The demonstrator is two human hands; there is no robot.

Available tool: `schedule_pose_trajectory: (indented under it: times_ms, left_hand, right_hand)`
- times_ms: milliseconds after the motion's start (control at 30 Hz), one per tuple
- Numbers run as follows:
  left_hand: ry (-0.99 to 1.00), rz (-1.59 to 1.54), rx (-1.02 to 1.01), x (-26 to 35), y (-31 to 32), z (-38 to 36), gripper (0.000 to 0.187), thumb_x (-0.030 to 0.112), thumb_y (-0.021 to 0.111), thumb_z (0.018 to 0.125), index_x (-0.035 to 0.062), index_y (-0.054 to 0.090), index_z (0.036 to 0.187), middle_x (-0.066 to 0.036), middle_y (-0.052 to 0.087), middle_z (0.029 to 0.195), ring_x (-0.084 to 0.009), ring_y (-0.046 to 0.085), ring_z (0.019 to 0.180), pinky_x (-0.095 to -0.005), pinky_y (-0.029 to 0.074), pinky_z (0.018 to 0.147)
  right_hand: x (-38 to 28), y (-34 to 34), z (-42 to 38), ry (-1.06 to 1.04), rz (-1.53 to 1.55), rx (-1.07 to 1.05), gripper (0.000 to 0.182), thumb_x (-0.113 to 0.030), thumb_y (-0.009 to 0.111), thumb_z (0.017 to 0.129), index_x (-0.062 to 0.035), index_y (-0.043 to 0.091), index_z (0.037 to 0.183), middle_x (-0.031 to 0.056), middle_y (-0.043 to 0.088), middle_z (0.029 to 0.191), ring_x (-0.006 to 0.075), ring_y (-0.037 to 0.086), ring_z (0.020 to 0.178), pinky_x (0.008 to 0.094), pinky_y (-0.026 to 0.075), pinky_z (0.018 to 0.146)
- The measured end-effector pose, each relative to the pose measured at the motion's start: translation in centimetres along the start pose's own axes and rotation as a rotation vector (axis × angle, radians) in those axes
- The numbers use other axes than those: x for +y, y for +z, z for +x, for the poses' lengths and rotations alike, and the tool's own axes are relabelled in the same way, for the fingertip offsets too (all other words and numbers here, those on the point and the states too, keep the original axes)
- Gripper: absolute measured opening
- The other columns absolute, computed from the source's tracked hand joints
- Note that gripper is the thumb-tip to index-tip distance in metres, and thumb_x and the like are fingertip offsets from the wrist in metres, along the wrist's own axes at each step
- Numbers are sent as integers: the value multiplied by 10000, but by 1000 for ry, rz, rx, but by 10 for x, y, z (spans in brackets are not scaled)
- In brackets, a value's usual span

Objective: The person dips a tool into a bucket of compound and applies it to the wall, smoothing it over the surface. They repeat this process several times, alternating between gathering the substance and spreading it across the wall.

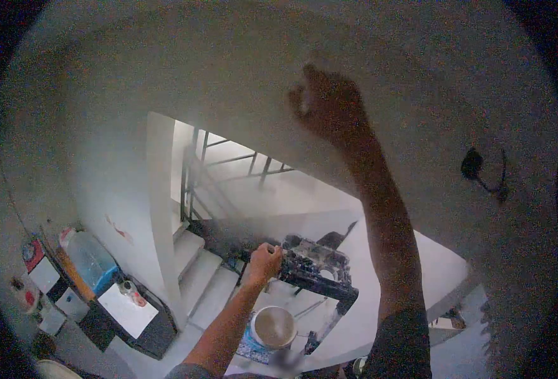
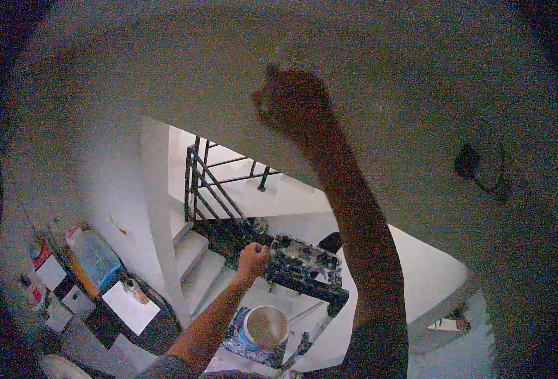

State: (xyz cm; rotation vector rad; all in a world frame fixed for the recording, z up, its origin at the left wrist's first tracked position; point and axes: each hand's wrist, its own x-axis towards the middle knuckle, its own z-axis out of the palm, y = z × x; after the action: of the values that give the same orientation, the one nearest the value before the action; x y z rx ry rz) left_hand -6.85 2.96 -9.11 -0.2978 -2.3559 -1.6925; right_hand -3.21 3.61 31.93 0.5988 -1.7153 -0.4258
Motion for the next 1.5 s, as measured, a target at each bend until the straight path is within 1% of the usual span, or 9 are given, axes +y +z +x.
schedule_pose_trajectory:
  times_ms: [167, 267, 467, 667, 800, 933, 1267, 1367, 1500]
  left_hand:
    - [229, 122, 30, -5, -1, 1, 327, 330, 561, 812, 11, 630, 792, -218, 650, 788, -400, 626, 780, -462, 491, 738]
    - [6, -1, -16, 5, -4, 2, 324, 328, 555, 809, 14, 629, 781, -223, 649, 795, -404, 624, 780, -466, 493, 733]
    - [177, 83, 54, 2, -4, -3, 351, 344, 542, 811, 5, 624, 775, -232, 643, 790, -409, 620, 781, -466, 485, 732]
    - [-48, -91, -47, 14, -13, -3, 367, 342, 537, 807, -14, 617, 773, -230, 646, 788, -415, 620, 792, -458, 486, 748]
    - [216, 11, 0, -42, 24, 14, 385, 353, 542, 804, -20, 636, 798, -235, 647, 782, -411, 624, 798, -452, 486, 748]
    - [-19, -33, -21, -6, 5, 6, 390, 364, 552, 803, -16, 633, 789, -237, 645, 783, -405, 627, 791, -453, 486, 734]
    - [204, -1, 30, -26, 20, 13, 399, 379, 566, 805, -14, 622, 769, -222, 642, 746, -395, 633, 742, -437, 488, 709]
    - [-40, -38, -16, 8, -7, 0, 408, 386, 570, 803, -17, 619, 765, -229, 641, 756, -399, 631, 757, -439, 489, 716]
    - [-75, -50, -45, 10, -8, 1, 403, 372, 546, 794, -23, 623, 771, -239, 639, 765, -407, 629, 770, -449, 488, 735]
  right_hand:
    - [-27, -16, -12, -61, 191, -191, 217, -239, 658, 776, -41, 593, 834, 177, 629, 719, 372, 614, 638, 447, 496, 659]
    - [-6, -32, 6, 31, 351, -153, 238, -251, 661, 783, -37, 612, 873, 177, 646, 769, 363, 638, 717, 434, 501, 704]
    - [35, -10, 49, -14, 392, 142, 322, -266, 669, 793, -43, 638, 1024, 177, 664, 872, 340, 649, 795, 411, 499, 784]
    - [26, 50, 83, 4, 251, 80, 376, -331, 633, 819, -31, 617, 1046, 191, 661, 937, 353, 644, 835, 433, 510, 782]
    - [2, 20, 74, 169, -17, 35, 363, -333, 574, 856, -11, 592, 1022, 193, 640, 920, 348, 626, 859, 458, 503, 774]
    - [-10, 4, 65, 325, -192, 100, 333, -304, 545, 872, 8, 593, 978, 202, 624, 877, 344, 618, 827, 471, 491, 769]
    - [-22, 65, 113, 3, 198, -3, 359, -303, 564, 855, 37, 596, 968, 219, 644, 881, 371, 625, 829, 486, 493, 783]
    - [-21, 55, 100, -18, 50, -83, 364, -295, 576, 851, 38, 585, 996, 228, 650, 888, 376, 632, 831, 485, 498, 788]
    - [-15, -11, 66, 272, -165, 29, 370, -298, 556, 866, 37, 581, 1020, 221, 633, 895, 367, 621, 817, 481, 502, 747]
